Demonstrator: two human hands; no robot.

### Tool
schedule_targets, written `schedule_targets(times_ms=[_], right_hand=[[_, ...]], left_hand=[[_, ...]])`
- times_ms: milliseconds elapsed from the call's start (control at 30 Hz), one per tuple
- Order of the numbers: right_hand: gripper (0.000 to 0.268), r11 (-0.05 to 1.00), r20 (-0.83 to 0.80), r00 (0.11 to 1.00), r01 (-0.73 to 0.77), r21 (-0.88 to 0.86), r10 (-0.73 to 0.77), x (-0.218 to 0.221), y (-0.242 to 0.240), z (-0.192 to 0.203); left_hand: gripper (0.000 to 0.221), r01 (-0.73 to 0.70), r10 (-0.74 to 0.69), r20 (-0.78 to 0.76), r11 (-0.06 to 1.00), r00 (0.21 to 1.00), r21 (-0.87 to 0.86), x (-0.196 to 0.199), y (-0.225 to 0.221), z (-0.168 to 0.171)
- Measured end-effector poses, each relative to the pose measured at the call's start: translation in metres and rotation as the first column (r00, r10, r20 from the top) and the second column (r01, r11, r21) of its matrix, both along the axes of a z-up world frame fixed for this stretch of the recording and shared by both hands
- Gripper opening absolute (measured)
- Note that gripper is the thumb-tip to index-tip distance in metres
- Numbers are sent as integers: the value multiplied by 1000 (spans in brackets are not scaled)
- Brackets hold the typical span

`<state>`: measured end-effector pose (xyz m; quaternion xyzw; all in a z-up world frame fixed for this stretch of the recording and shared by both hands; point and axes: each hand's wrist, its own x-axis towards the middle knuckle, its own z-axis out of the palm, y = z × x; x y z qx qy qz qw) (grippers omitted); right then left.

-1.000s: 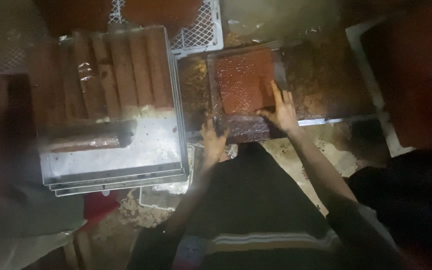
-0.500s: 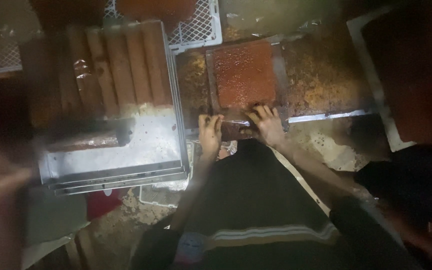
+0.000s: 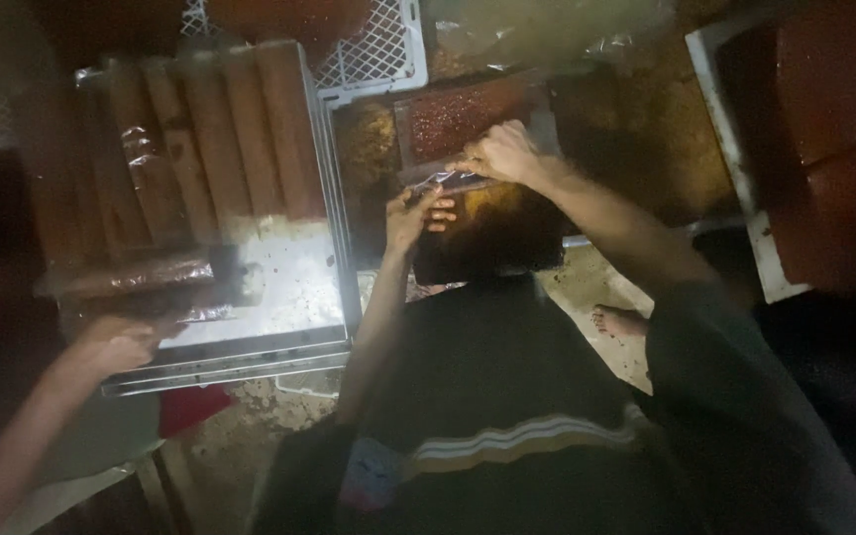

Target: Rolling flat dough sheets into cylindrical shapes using plastic film and placing them on a metal tray in a bakery production area.

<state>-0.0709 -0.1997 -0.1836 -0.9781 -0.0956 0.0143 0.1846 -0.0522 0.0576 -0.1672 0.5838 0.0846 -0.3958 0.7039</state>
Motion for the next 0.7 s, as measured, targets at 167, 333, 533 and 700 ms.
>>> schedule_targets(times_ms=[167,333,533,700], right_hand=[[59,975,247,957,-101,-198,149,2,5,13],[52,931,-101,990,-131,-340,103,-6,-11,-89],[38,936,96,980,-133,-326,173,-10,-10,-62],[42,914,390,901,-16,-406,188,12,-19,-49]], left_hand=[[27,-40,-27,168,924,985,381,13,-15,-4],[27,-748,-729,661,337,177,572,-32,-51,-2],[72,-296,-848,497,530,-184,794,-67,-31,-63],[96,-202,-974,168,196,-150,959,-19,-56,-58]])
